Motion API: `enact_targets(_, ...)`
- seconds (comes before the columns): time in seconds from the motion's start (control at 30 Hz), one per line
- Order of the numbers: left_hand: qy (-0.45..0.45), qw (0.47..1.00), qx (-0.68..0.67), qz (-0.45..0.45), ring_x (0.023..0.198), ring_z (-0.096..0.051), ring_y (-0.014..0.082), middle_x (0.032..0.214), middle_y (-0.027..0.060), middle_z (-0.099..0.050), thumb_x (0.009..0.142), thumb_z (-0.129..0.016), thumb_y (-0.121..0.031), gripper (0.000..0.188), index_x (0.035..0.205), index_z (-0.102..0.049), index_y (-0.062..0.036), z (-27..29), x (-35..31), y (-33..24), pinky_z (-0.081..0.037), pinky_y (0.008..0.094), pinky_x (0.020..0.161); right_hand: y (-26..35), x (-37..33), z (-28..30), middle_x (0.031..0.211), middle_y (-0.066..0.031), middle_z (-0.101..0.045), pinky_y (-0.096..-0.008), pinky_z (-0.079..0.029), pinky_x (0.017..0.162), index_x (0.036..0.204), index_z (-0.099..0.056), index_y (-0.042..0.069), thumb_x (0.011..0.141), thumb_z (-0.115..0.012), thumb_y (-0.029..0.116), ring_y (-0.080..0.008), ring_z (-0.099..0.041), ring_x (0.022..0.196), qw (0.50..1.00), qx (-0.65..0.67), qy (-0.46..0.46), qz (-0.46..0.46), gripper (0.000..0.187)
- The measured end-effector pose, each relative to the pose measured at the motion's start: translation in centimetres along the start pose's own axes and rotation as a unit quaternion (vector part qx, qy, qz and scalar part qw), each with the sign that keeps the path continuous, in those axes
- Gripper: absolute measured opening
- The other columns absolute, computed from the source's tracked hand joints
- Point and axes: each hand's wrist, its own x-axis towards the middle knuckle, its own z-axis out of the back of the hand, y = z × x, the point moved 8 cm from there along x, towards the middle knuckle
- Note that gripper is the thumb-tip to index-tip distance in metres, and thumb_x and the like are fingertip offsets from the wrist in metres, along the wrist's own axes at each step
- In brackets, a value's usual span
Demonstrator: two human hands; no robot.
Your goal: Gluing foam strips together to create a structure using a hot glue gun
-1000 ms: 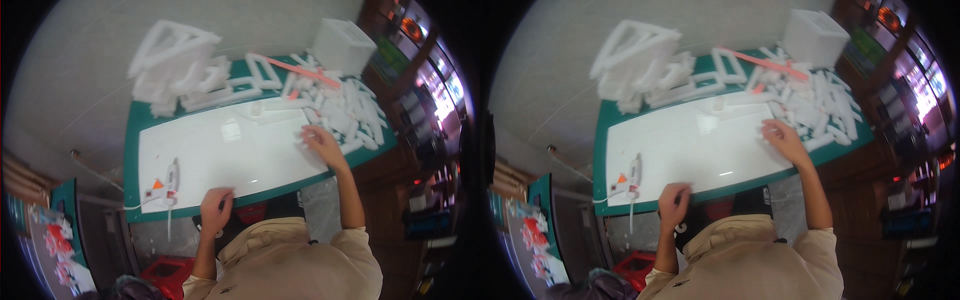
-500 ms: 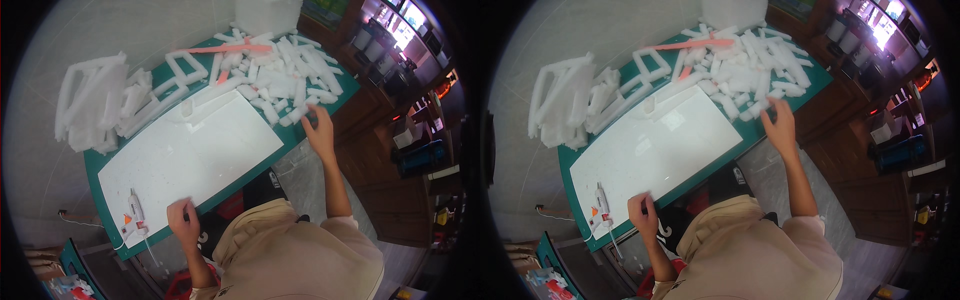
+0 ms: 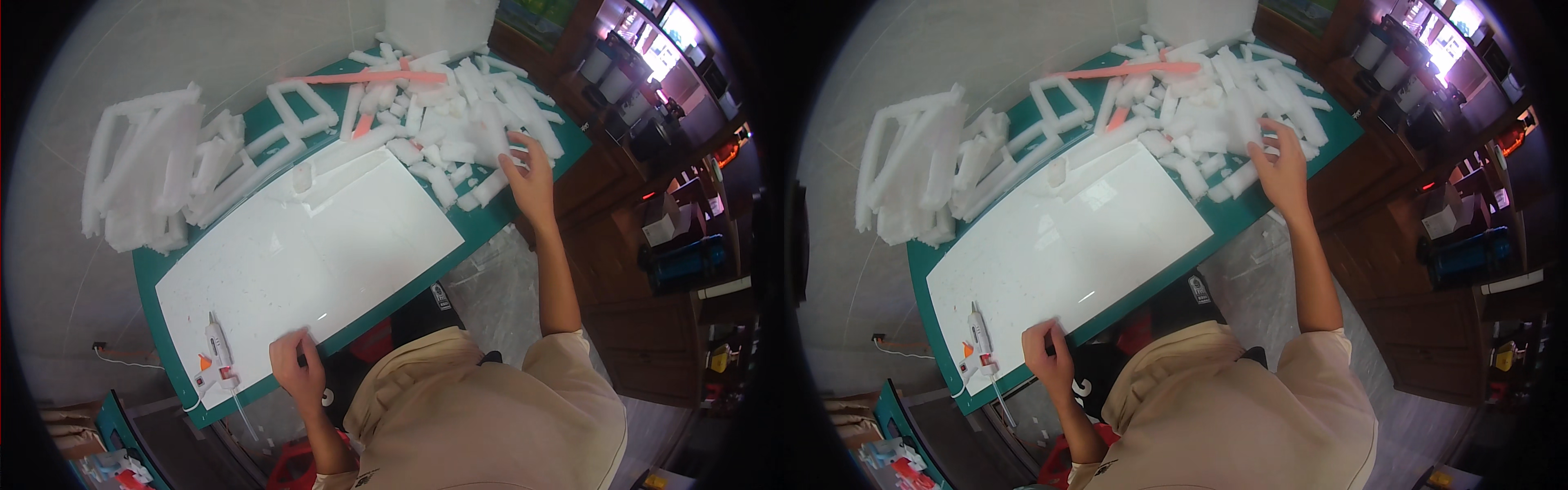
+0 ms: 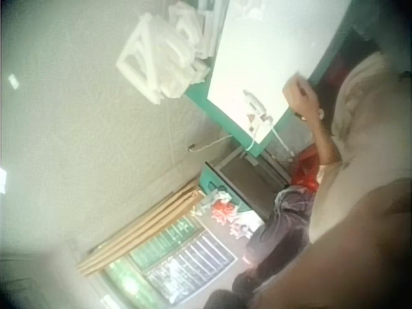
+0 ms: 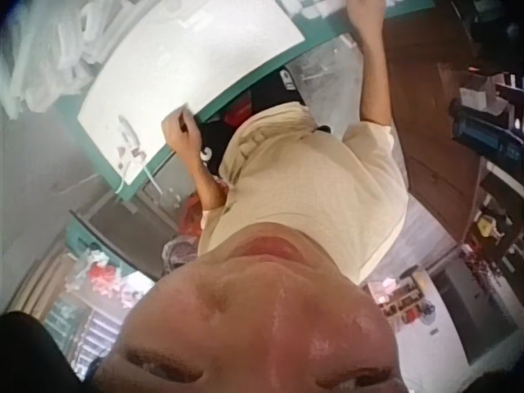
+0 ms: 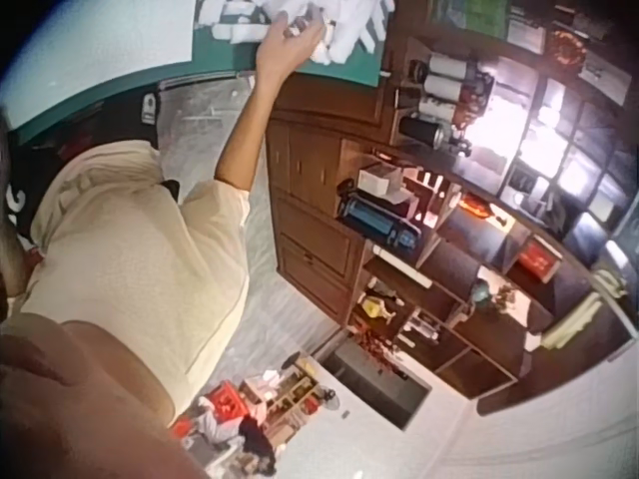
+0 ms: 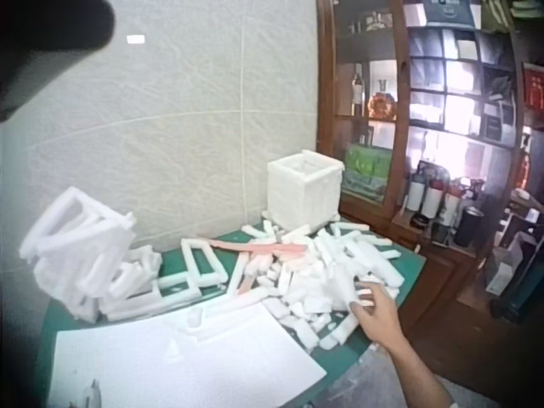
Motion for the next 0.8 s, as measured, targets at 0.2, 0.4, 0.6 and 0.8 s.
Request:
enact_targets(0.2,-0.006,1.000,0.001,-0.011,0.082,-0.060,0.0277,0.090,0.0116,-0.066,0.085,-0.065,0.001,0.010,0.094,-0.067,-0.0021,0.1,-0.1,0.0,-0.049,0.0359,0.071,-3.5,3.9,-0.6,0.121,-0.0084,-0.064,-0.0288,-0.050,0.088,0.124,-0.061,0.005,0.094,-0.065,0.014,-0.0196,-0.061,0.114,0.992,0.117,0.037,-0.011,0.032)
enact_targets(0.4,0.003,1.000,0.004,-0.017,0.081,-0.060,0.0277,0.089,0.0118,-0.066,0.084,-0.065,0.002,0.011,0.095,-0.067,-0.0019,-0.2,0.3,-0.7,-0.049,0.0356,0.070,-11.9,6.7,6.5,0.118,-0.0198,-0.066,-0.0403,-0.050,0.091,0.127,-0.059,0.006,0.080,-0.074,0.023,-0.0373,-0.063,0.109,0.906,-0.400,-0.098,0.094,0.053)
enact_targets(0.6,-0.002,1.000,0.006,-0.020,0.081,-0.060,0.0281,0.089,0.0121,-0.065,0.083,-0.065,0.003,0.012,0.094,-0.067,-0.0019,0.0,0.0,-0.2,-0.049,0.0358,0.069,-16.0,7.9,9.9,0.113,-0.0130,-0.067,-0.0334,-0.053,0.080,0.133,-0.052,0.004,0.090,-0.071,0.024,-0.0181,-0.066,0.093,0.979,0.039,-0.134,-0.145,0.051)
enact_targets(0.8,-0.009,0.999,0.017,-0.028,0.081,-0.060,0.0287,0.089,0.0123,-0.065,0.083,-0.066,0.003,0.013,0.095,-0.067,-0.0019,0.0,0.0,-0.2,-0.049,0.0362,0.069,-15.2,7.7,9.4,0.117,-0.0105,-0.064,-0.0305,-0.051,0.078,0.139,-0.044,0.002,0.092,-0.069,0.028,-0.0175,-0.061,0.100,0.959,0.186,-0.110,-0.181,0.060)
